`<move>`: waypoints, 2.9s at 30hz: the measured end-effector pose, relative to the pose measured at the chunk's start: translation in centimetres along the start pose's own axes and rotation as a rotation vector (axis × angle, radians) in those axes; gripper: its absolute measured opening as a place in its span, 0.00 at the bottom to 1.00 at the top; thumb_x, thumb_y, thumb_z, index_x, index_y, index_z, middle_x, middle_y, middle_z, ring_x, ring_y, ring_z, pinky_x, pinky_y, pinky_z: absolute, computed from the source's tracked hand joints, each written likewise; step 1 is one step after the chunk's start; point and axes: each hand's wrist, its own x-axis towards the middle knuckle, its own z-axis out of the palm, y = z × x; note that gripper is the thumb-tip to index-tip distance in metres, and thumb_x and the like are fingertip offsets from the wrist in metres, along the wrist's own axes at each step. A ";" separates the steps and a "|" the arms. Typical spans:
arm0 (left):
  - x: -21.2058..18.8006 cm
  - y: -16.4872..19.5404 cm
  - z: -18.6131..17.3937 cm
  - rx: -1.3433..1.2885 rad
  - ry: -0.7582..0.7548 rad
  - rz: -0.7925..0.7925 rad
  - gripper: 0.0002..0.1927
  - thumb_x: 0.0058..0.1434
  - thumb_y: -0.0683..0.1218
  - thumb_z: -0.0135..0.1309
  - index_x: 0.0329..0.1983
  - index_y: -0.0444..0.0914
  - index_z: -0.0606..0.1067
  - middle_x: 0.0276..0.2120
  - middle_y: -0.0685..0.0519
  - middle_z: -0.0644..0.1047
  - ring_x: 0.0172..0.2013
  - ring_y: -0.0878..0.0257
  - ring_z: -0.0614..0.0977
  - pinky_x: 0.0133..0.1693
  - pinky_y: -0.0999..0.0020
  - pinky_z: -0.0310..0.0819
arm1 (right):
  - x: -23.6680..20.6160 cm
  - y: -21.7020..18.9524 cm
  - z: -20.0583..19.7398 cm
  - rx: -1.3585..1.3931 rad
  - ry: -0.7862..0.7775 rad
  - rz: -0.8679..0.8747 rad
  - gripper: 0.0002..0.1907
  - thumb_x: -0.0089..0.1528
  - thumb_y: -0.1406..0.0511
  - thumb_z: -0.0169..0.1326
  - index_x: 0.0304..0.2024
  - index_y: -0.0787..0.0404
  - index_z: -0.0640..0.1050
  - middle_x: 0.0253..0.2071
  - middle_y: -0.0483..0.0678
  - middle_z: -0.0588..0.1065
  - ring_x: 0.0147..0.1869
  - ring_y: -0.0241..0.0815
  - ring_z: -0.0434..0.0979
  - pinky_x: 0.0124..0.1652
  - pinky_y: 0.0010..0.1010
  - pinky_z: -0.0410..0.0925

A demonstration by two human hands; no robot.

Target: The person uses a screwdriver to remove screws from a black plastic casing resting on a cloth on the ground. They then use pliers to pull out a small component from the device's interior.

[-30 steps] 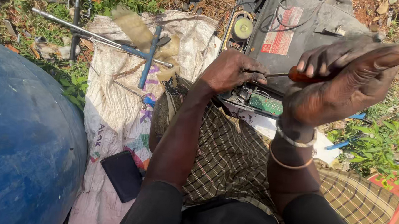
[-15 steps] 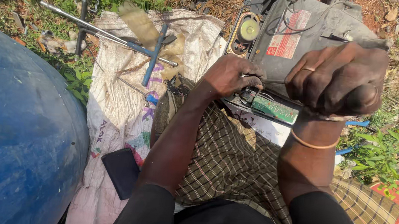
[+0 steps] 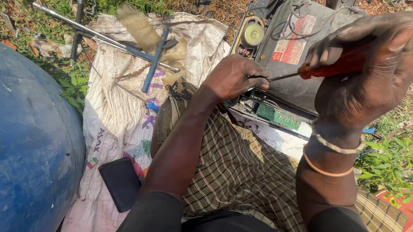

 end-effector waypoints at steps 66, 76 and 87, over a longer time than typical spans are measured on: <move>-0.9 0.1 1.6 0.163 0.018 -0.036 0.10 0.59 0.52 0.63 0.39 0.44 0.85 0.32 0.45 0.83 0.35 0.47 0.84 0.40 0.50 0.77 | 1.4 -7.8 -5.4 -1.256 -0.736 1.236 0.21 0.71 0.54 0.50 0.58 0.58 0.81 0.35 0.55 0.82 0.32 0.49 0.85 0.34 0.42 0.77; 0.2 -0.2 2.1 0.071 0.041 0.060 0.14 0.51 0.54 0.69 0.38 0.45 0.86 0.33 0.50 0.85 0.35 0.51 0.85 0.40 0.53 0.77 | 1.6 -6.7 -3.7 -1.671 -1.431 1.609 0.26 0.64 0.44 0.56 0.59 0.46 0.82 0.41 0.46 0.84 0.37 0.39 0.85 0.41 0.30 0.75; 1.0 -1.4 2.6 0.102 0.056 0.087 0.12 0.50 0.48 0.70 0.39 0.48 0.87 0.33 0.49 0.85 0.36 0.53 0.85 0.43 0.54 0.78 | -0.4 -7.5 -6.1 -1.718 -1.277 1.099 0.27 0.57 0.47 0.58 0.55 0.50 0.80 0.36 0.46 0.78 0.30 0.41 0.77 0.31 0.34 0.74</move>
